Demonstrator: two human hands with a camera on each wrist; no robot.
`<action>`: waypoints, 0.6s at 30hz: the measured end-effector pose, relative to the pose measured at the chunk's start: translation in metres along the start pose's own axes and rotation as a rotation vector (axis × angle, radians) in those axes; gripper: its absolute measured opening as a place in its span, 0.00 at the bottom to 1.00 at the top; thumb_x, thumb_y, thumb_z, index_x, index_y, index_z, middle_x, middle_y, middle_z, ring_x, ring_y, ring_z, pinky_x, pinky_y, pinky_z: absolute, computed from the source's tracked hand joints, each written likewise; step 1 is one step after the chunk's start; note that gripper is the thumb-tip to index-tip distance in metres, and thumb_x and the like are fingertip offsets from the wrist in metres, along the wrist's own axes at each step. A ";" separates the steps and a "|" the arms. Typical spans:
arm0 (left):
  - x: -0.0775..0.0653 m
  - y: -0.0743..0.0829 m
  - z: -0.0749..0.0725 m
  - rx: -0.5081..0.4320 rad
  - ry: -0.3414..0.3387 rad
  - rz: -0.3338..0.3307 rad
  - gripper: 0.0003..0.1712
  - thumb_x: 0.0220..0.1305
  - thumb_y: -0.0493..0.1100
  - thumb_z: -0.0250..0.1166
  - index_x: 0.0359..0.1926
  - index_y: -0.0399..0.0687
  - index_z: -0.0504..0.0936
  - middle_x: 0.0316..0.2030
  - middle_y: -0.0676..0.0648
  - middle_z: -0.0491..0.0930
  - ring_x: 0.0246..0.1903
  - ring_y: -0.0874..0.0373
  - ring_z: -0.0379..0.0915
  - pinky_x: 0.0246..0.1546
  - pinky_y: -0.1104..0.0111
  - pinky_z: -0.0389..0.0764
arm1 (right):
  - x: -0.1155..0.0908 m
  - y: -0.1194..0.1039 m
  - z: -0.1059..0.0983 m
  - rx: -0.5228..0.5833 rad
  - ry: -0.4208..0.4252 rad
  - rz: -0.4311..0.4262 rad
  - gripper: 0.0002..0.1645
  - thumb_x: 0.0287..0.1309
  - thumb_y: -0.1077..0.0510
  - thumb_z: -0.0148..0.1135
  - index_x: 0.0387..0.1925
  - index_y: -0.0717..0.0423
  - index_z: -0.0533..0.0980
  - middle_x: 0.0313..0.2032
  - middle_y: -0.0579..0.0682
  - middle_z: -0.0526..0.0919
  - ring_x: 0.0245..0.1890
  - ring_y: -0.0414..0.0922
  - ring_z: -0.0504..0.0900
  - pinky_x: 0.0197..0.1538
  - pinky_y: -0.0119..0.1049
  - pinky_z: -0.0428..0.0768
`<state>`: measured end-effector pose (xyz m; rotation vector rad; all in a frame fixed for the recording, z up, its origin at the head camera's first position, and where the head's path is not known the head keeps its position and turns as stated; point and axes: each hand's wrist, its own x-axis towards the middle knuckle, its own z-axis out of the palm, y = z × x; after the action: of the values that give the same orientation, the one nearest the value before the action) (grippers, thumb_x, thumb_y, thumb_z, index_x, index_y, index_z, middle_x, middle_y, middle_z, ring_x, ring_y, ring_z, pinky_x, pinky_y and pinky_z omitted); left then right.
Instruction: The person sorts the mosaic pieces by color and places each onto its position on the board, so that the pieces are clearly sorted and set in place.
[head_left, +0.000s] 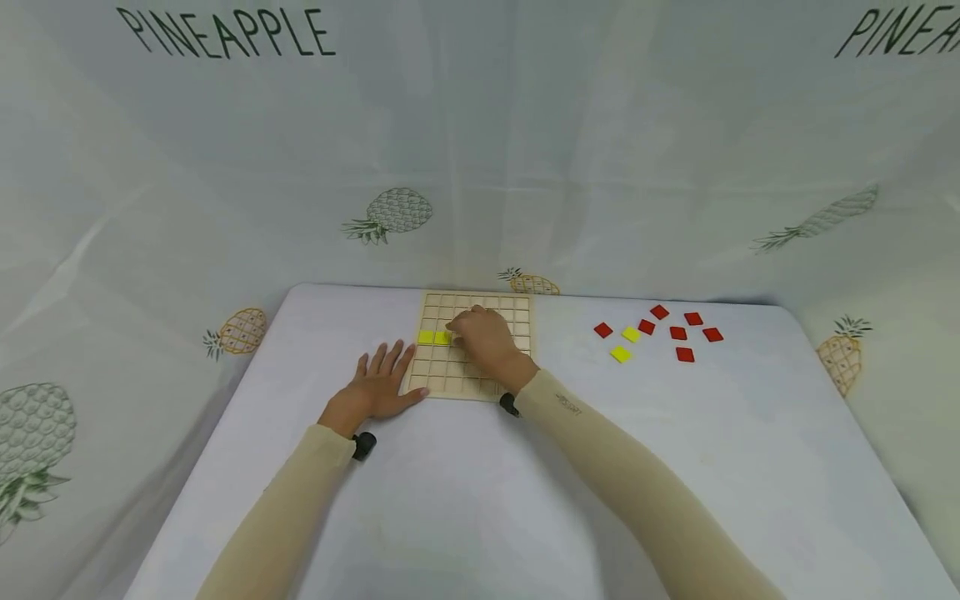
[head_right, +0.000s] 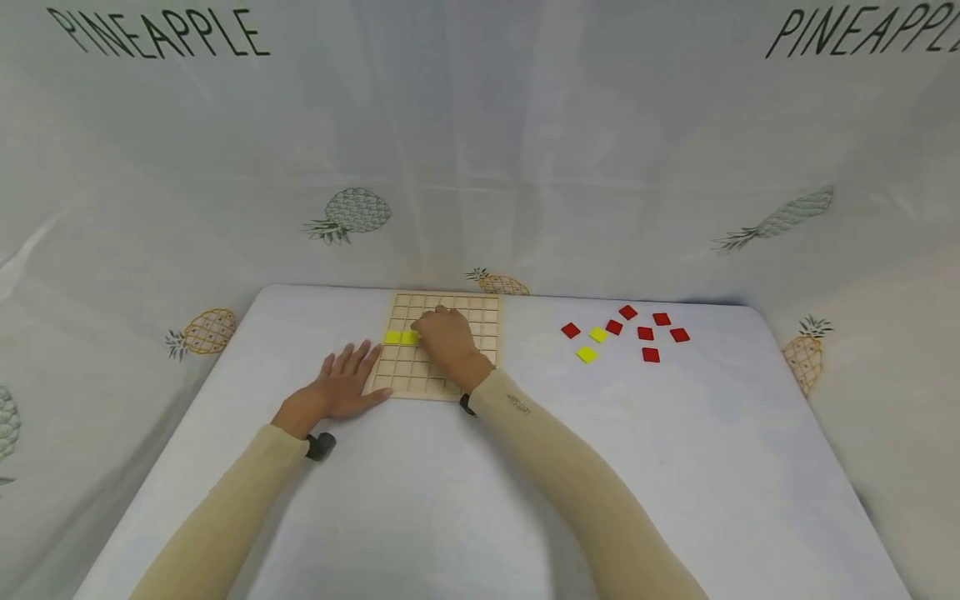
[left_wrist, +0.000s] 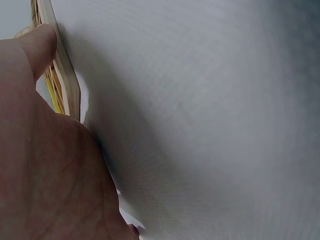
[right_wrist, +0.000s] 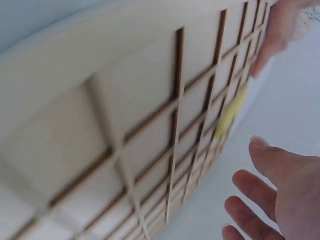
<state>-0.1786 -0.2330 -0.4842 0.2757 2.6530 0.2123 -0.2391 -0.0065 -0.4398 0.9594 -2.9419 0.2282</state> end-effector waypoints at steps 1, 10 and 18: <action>-0.001 0.000 0.000 0.002 -0.002 0.001 0.56 0.78 0.73 0.44 0.86 0.46 0.31 0.85 0.37 0.27 0.83 0.34 0.22 0.79 0.37 0.29 | -0.005 0.003 -0.004 0.013 0.009 0.006 0.22 0.70 0.54 0.69 0.63 0.48 0.83 0.63 0.45 0.85 0.61 0.47 0.82 0.71 0.48 0.76; 0.001 -0.005 0.003 -0.010 0.030 0.009 0.55 0.79 0.71 0.47 0.86 0.44 0.33 0.85 0.35 0.29 0.83 0.32 0.23 0.78 0.35 0.30 | -0.056 0.052 -0.018 0.013 0.101 0.057 0.25 0.66 0.55 0.74 0.63 0.52 0.83 0.63 0.51 0.85 0.62 0.52 0.82 0.69 0.53 0.77; 0.001 -0.002 0.003 -0.027 0.018 0.019 0.56 0.78 0.73 0.45 0.86 0.45 0.32 0.85 0.35 0.28 0.83 0.33 0.21 0.78 0.36 0.29 | -0.104 0.098 -0.022 -0.001 0.153 0.134 0.26 0.62 0.59 0.78 0.61 0.56 0.85 0.60 0.54 0.87 0.59 0.56 0.84 0.63 0.54 0.80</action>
<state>-0.1783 -0.2341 -0.4873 0.2914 2.6642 0.2571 -0.2131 0.1361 -0.4388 0.7101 -2.8660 0.2903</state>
